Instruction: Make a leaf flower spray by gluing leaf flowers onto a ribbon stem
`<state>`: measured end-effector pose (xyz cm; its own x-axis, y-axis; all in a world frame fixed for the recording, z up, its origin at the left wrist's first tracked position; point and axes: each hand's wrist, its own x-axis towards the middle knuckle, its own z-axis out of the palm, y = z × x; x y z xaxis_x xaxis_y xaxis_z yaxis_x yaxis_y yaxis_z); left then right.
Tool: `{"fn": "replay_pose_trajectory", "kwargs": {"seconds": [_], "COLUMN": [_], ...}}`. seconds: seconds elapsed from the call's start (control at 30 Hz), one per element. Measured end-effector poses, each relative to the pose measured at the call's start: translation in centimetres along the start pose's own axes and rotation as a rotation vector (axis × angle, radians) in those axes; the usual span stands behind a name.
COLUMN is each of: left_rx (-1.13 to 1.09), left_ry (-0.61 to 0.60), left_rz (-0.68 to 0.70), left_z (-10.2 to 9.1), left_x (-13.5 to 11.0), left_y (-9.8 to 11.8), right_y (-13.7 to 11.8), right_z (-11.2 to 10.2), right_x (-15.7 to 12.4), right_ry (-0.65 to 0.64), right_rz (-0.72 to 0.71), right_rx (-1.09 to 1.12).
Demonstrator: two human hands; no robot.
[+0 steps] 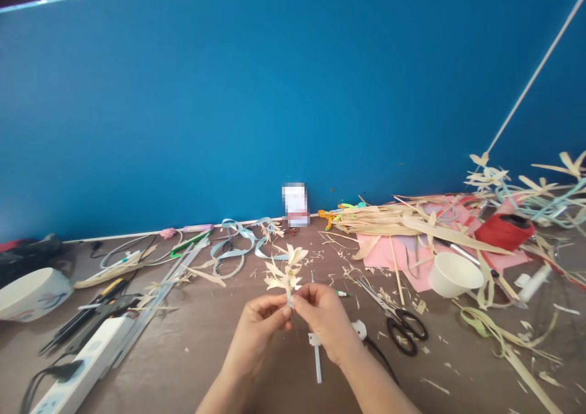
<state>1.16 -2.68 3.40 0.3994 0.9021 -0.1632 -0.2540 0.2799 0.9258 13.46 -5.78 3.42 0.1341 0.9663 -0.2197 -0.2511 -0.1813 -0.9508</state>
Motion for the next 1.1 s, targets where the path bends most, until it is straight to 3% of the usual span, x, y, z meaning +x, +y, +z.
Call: {"fn": "replay_pose_trajectory", "kwargs": {"seconds": [0.23,0.43,0.63,1.1], "left_rx": [0.129,0.150,0.058,0.015], "left_ry": [0.075,-0.003,-0.107,0.093], "left_rz": [0.086,0.140,0.152,0.121], "left_z": [0.3,0.0,0.0,0.1], "left_x": [0.0,0.0,-0.3,0.2], "left_y": [-0.2,-0.5,-0.1,-0.5], "right_y": [0.2,0.2,-0.3,0.8], "right_z": [0.5,0.4,0.3,1.1], "right_x": [-0.2,-0.3,-0.5,-0.7], "right_ry": [0.102,0.203,0.190,0.095], "right_rz": [-0.229,-0.306,-0.296,-0.353], "right_rx": [-0.286,-0.418,-0.424,-0.363]}}
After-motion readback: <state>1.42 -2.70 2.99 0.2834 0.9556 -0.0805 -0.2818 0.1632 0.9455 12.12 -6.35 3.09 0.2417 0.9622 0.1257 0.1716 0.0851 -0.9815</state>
